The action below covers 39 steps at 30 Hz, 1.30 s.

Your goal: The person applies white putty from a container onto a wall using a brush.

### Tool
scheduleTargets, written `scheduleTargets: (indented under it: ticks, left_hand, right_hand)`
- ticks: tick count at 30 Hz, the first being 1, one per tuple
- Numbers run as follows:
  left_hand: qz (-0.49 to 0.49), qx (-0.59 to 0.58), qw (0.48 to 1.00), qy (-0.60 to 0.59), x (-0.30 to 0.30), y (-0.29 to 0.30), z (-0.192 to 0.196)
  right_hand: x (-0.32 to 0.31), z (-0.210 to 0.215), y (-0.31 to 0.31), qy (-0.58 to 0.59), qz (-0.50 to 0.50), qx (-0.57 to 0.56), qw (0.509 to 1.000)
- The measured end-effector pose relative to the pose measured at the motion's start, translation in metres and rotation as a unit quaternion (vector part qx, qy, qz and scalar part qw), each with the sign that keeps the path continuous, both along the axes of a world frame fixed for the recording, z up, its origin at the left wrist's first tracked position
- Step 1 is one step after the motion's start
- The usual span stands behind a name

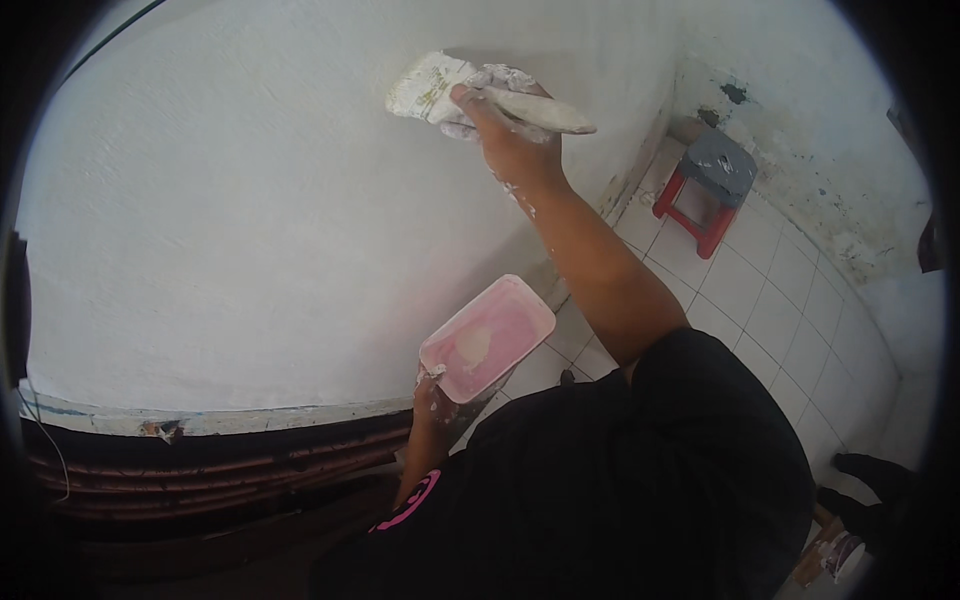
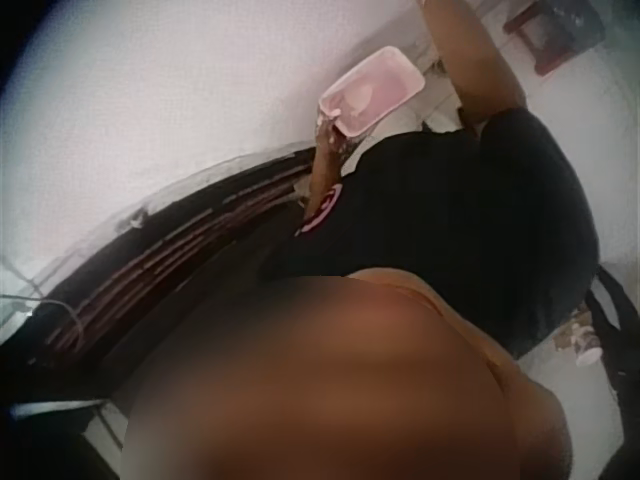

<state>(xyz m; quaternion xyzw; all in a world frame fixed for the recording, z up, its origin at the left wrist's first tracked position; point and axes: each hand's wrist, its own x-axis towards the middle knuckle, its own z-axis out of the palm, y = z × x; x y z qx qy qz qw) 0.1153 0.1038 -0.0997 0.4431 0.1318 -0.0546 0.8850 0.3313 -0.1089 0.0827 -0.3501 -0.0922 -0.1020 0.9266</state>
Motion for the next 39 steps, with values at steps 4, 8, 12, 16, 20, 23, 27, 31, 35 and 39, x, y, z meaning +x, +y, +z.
scheduleTargets:
  ticks: [4,8,12,16,20,23,27,31,35,39]
  left_hand:
    - [0.033,0.002,0.999,0.004,-0.003,-0.008,-0.005]
    - [0.066,-0.012,0.997,0.035,-0.006,-0.018,-0.005]
    - [0.065,-0.004,0.997,0.036,-0.003,-0.025,0.001]
    - [0.072,0.011,0.997,0.029,0.005,-0.038,0.008]
    - [0.101,0.01,0.995,0.026,0.015,-0.055,0.008]
    - [0.109,0.007,0.994,0.015,0.025,-0.068,0.008]
    - [0.122,0.032,0.992,0.031,0.038,-0.085,0.011]
    - [0.131,0.06,0.99,0.008,0.051,-0.101,0.018]
    - [0.157,0.062,0.986,0.003,0.062,-0.123,0.022]
    - [0.191,0.057,0.98,0.0,0.075,-0.143,0.021]
  right_hand:
    - [0.009,-0.071,-0.003,-0.057,-0.103,-0.219,0.969]
    - [-0.015,-0.142,-0.003,0.14,-0.006,-0.083,0.987]
    - [0.018,-0.16,-0.029,0.236,-0.006,-0.106,0.966]
    - [0.073,-0.108,-0.053,0.156,-0.09,-0.188,0.965]
    - [0.083,-0.068,-0.07,0.058,-0.044,-0.11,0.991]
    - [0.09,-0.131,-0.063,0.09,-0.08,-0.125,0.985]
    - [0.068,-0.19,-0.068,0.115,0.028,-0.119,0.986]
    - [0.074,-0.188,-0.081,0.158,-0.014,-0.123,0.98]
    - [0.107,-0.115,-0.093,0.05,-0.05,-0.195,0.978]
    - [0.115,-0.068,-0.098,-0.042,-0.046,-0.119,0.991]
